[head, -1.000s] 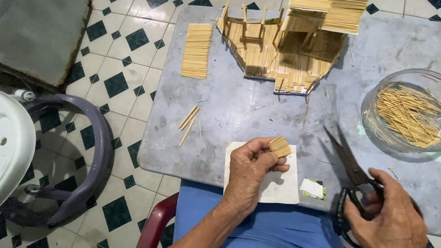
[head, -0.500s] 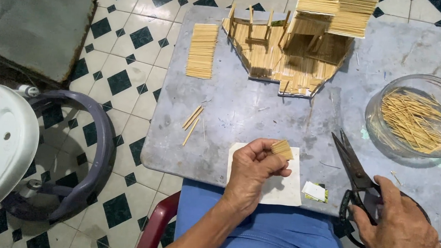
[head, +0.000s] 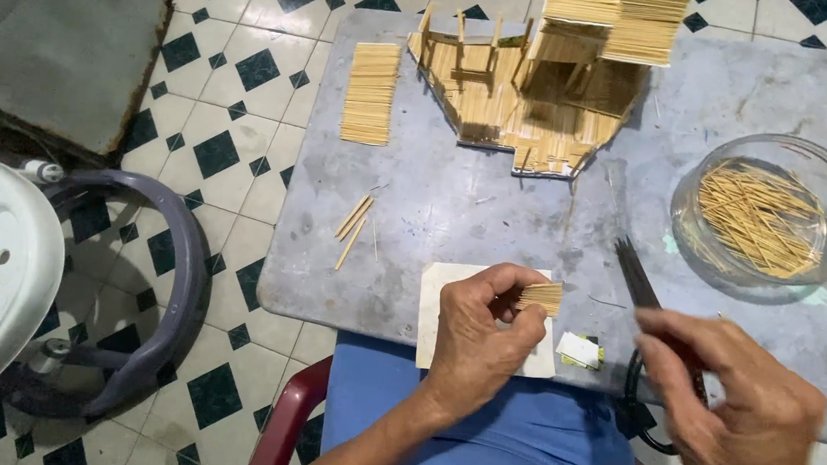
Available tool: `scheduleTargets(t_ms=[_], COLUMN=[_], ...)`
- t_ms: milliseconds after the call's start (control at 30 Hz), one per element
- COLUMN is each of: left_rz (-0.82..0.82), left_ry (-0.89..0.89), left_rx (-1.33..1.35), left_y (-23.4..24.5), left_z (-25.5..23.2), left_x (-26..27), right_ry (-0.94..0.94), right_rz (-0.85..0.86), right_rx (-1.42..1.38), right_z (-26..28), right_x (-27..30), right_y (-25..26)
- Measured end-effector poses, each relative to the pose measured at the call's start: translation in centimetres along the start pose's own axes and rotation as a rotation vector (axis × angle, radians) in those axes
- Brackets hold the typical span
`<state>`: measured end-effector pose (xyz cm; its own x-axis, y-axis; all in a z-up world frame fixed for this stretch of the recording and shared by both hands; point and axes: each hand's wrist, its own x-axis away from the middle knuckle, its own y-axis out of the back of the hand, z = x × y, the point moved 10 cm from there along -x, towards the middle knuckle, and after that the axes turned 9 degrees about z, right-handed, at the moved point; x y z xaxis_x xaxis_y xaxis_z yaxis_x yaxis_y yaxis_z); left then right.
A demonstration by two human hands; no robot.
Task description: A person is cutting wooden sticks to size using scissors as part of building a model house.
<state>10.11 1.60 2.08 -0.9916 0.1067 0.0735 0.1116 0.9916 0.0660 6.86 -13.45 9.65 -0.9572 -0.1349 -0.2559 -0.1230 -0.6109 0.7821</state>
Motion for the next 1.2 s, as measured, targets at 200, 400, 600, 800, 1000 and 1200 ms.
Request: scheduleTargets(t_ms=[200, 400, 600, 800, 1000, 1200], left_rz=[-0.019, -0.031, -0.059, -0.092, -0.079, 0.034], left_ry=[-0.247, -0.310, -0.301, -0.256, 0.135, 0.236], left_rx=[-0.134, -0.245, -0.269, -0.272, 0.012, 0.541], left_y=[-0.1, -0.6, -0.6, -0.1, -0.1, -2.1], left_z=[-3.3, -4.6, -4.7, -3.5, 1.0, 3.6], left_x=[0.6, 0.9, 0.8, 0.6, -0.1, -0.1], right_ry=[0.194, 0.092, -0.003, -0.028, -0.324, -0.525], right_rz=[-0.059, -0.023, -0.077, -0.068, 0.001, -0.066], right_rx=[-0.034, -0.117, -0.209, -0.196, -0.614, -0.919], right_z=[3.0, 2.0, 1.9, 1.1, -3.2, -6.2], right_x=[-1.7, -2.1, -2.0, -1.8, -1.1, -0.1], right_y=[-1.3, -2.4, -2.4, -3.2, -5.6, -7.2])
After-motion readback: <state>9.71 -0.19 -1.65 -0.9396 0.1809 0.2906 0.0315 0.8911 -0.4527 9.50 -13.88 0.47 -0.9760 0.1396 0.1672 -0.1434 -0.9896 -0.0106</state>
